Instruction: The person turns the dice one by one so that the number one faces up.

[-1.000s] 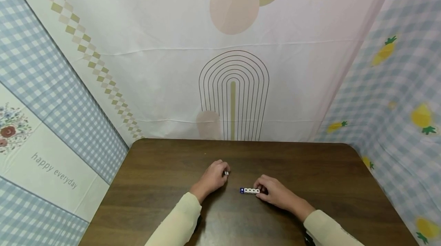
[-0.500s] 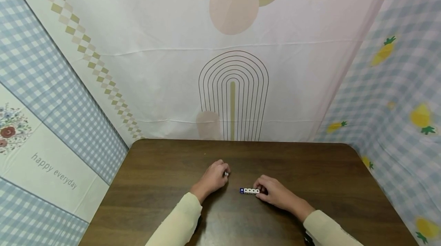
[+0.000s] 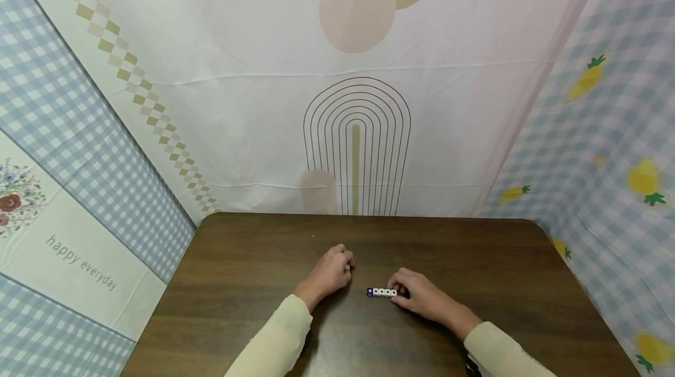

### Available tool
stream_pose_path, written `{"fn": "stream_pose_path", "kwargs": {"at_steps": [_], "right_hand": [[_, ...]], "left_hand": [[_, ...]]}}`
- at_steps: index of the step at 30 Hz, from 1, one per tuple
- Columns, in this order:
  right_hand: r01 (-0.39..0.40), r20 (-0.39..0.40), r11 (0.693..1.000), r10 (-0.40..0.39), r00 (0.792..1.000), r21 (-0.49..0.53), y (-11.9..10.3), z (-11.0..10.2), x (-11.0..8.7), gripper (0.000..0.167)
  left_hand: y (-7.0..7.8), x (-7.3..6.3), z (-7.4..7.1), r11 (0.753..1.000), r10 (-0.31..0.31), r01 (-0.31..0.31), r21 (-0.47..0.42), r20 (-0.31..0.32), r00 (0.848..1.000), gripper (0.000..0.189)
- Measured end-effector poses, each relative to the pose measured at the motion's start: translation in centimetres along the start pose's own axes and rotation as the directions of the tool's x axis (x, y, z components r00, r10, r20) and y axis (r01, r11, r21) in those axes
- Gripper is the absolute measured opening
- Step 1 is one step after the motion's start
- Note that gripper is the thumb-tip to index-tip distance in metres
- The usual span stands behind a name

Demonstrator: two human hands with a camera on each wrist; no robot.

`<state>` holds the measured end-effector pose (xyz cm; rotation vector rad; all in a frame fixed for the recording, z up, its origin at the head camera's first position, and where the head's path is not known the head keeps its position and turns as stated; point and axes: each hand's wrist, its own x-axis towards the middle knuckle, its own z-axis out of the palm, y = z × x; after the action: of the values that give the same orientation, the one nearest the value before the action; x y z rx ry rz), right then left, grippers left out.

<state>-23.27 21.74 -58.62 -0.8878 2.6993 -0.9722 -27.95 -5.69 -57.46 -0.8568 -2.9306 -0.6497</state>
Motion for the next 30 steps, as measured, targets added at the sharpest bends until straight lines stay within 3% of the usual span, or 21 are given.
{"fn": "stream_pose_path", "kwargs": {"at_steps": [6, 14, 26, 30], "right_hand": [[-0.003, -0.003, 1.000, 0.003, 1.000, 0.005, -0.05, -0.02, 0.02, 0.018], [-0.006, -0.007, 1.000, 0.006, 1.000, 0.004, -0.14, -0.10, 0.04, 0.018], [-0.006, -0.003, 1.000, 0.006, 1.000, -0.003, -0.15, -0.14, 0.19, 0.018], [-0.003, -0.005, 1.000, 0.003, 1.000, -0.003, -0.13, -0.11, 0.14, 0.017]], "left_hand": [[-0.23, -0.17, 0.03, 1.000, 0.008, -0.009, -0.024, -0.022, 1.000, 0.021], [-0.42, -0.58, -0.31, 0.995, -0.039, 0.036, -0.093, -0.025, 0.999, 0.023], [-0.45, -0.44, -0.03, 0.998, 0.002, -0.007, -0.055, -0.092, 0.996, 0.012], [-0.39, -0.41, -0.09, 0.999, 0.000, -0.003, -0.040, -0.082, 0.997, 0.011]]}}
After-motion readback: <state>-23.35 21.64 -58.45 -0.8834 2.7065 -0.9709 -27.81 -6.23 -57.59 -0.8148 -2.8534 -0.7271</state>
